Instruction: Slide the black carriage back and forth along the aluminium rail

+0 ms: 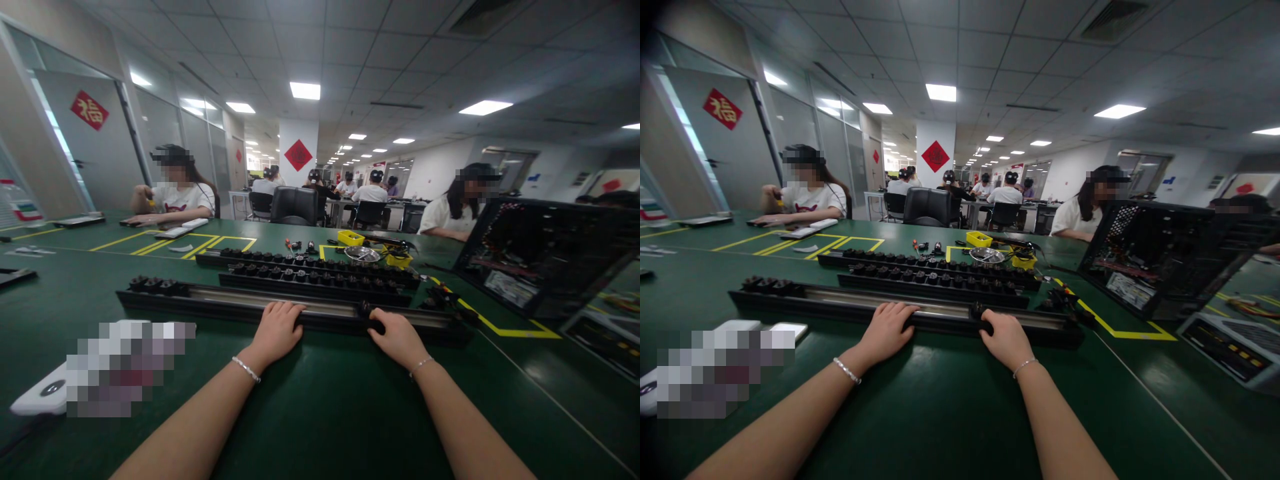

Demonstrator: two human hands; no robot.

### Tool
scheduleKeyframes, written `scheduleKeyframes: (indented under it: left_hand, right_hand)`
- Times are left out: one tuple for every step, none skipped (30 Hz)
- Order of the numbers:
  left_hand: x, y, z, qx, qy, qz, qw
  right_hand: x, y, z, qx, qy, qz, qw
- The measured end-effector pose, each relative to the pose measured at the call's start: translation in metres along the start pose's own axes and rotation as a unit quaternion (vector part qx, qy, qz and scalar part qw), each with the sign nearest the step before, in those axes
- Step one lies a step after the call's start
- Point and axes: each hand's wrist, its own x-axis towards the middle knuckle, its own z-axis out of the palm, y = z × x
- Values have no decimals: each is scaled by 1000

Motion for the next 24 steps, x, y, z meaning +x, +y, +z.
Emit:
scheduleKeyframes:
  left_hand:
    - [0,0,0,1,2,2,1000]
    - [0,0,1,1,4,3,1000]
    - [0,0,1,2,6,4,1000]
    - [0,0,1,3,7,4,1000]
    - [0,0,1,4,8,3,1000]
    - [0,0,1,6,7,2,1000]
    - [0,0,1,6,6,0,1000]
    - [0,0,0,7,5,-1,1000]
    - [0,1,0,7,4,-1,1000]
    - [0,1,0,6,3,-2,1000]
    - [0,1,-1,5,1,-2,1000]
    - [0,1,-1,4,0,-2,1000]
    - [0,1,-1,2,-1,-2,1000]
    - [0,1,-1,1,-1,-1,1000]
    - [0,1,-1,-1,0,-2,1000]
    - [0,1,-1,-2,1,-1,1000]
    - [0,1,-1,-2,2,-1,1000]
    - [0,1,-1,-2,3,0,1000]
    - [0,1,-1,-2,3,0,1000]
    - [0,0,-1,-1,4,0,1000]
    - [0,0,0,-1,5,1,1000]
    - [0,0,0,0,6,3,1000]
    - [0,0,0,-1,8,4,1000]
    - [0,-1,0,-1,11,6,1000]
  right_hand:
    - [0,0,0,4,-1,3,1000]
    - [0,0,0,7,-1,5,1000]
    - [0,0,-1,10,-1,6,1000]
    - [0,0,-1,12,-2,7,1000]
    - [0,0,-1,13,-2,7,1000]
    - [0,0,-1,14,-2,8,1000]
    - [0,0,-1,16,-2,10,1000]
    - [0,1,-1,17,-1,12,1000]
    - [0,1,-1,18,0,15,1000]
    - [0,1,-1,18,2,17,1000]
    - [0,2,-1,17,4,18,1000]
    - [0,2,-1,15,6,17,1000]
    - [-1,2,-1,12,9,15,1000]
    - [-1,2,-1,9,12,11,1000]
    - [-2,2,-1,5,16,7,1000]
    - [-2,2,-2,2,18,4,1000]
    - [-3,2,-2,0,19,2,1000]
    - [-3,2,-3,-1,19,1,1000]
    - [-3,1,-4,-2,18,2,1000]
    - [-3,1,-4,-2,18,5,1000]
    - [-4,1,-5,-2,19,9,1000]
    - [-4,1,-5,-3,21,13,1000]
    - [-4,1,-5,-4,22,17,1000]
    - [-4,1,-5,-5,24,19,1000]
